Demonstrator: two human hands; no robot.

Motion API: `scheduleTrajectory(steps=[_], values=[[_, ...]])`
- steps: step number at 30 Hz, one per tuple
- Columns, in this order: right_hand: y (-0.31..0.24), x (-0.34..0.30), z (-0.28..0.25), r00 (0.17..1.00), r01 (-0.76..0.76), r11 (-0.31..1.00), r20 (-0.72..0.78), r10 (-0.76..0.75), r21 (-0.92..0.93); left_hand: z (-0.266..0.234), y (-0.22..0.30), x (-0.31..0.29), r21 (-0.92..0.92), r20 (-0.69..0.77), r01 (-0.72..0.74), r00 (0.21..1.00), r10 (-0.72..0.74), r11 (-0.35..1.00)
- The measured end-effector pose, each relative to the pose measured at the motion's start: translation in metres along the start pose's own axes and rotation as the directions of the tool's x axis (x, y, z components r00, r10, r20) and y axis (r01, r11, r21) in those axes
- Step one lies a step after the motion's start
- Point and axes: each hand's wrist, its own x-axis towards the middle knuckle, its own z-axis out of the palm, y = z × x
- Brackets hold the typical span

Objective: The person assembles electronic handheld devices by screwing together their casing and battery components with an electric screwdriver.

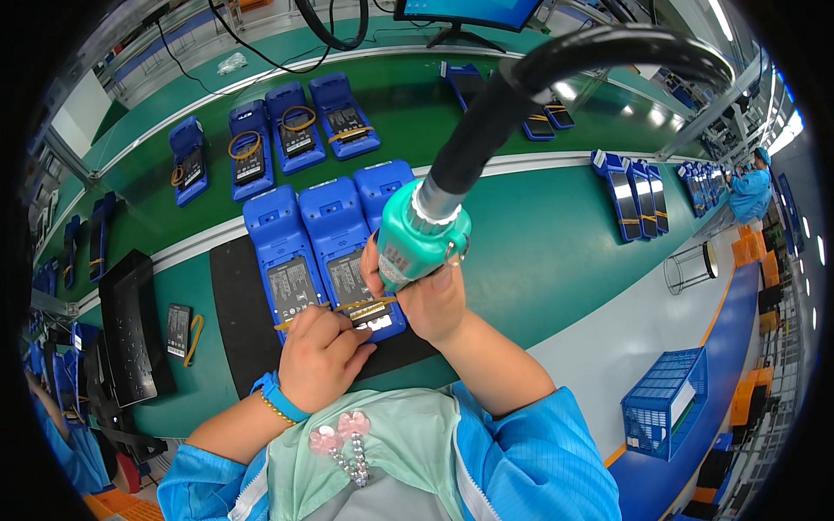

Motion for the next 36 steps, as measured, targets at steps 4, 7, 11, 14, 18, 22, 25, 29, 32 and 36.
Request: scheduleTrajectory(steps=[4,7,11,14,18,22,25,29,32,36], values=[[0.0007,-0.0021,0.0011,0.999,-0.039,0.999,-0.01,0.039,0.018,0.0005,-0.0007,0.0004,0.007,0.001,0.004,1.0,-0.004,1.0],[0.0023,-0.0006,0.0012,0.999,-0.038,0.999,0.002,0.038,0.014,0.0018,-0.0012,-0.0008,0.003,-0.006,0.01,1.0,-0.01,1.0],[0.0089,-0.0008,0.0007,1.0,0.022,1.0,0.01,-0.022,0.002,0.0011,-0.0001,-0.0011,0.008,-0.01,0.009,1.0,-0.009,1.0],[0.0091,-0.0009,-0.0002,0.999,0.025,1.0,0.028,-0.025,0.009,0.0001,0.0,-0.0009,0.01,-0.01,0.008,1.0,-0.007,1.0],[0.0064,-0.0021,0.0025,0.997,-0.07,0.997,-0.013,0.07,-0.045,0.0005,-0.0007,-0.0017,0.002,0.001,0.009,1.0,-0.009,1.0],[0.0074,0.001,0.003,0.999,-0.038,0.999,0.003,0.038,0.025,0.0008,-0.001,-0.002,0.006,-0.001,0.007,1.0,-0.007,1.0],[0.0063,0.0018,0.0036,0.999,-0.033,0.999,0.004,0.033,0.015,0.0004,-0.0009,-0.0011,0.009,-0.007,0.005,1.0,-0.005,1.0],[0.0066,0.0022,0.0036,1.0,-0.022,1.0,0.015,0.022,-0.004,-0.0001,-0.0008,-0.0008,0.011,-0.001,0.004,1.0,-0.004,1.0],[0.0056,0.0013,0.0045,0.999,-0.036,0.999,0.003,0.036,0.0,-0.0007,-0.0004,-0.0009,0.013,0.0,0.002,1.0,-0.002,1.0],[0.0045,0.0009,0.0046,0.999,-0.041,0.999,0.005,0.041,-0.009,-0.0016,-0.0008,-0.0018,0.017,0.0,-0.003,1.0,0.003,1.0]])
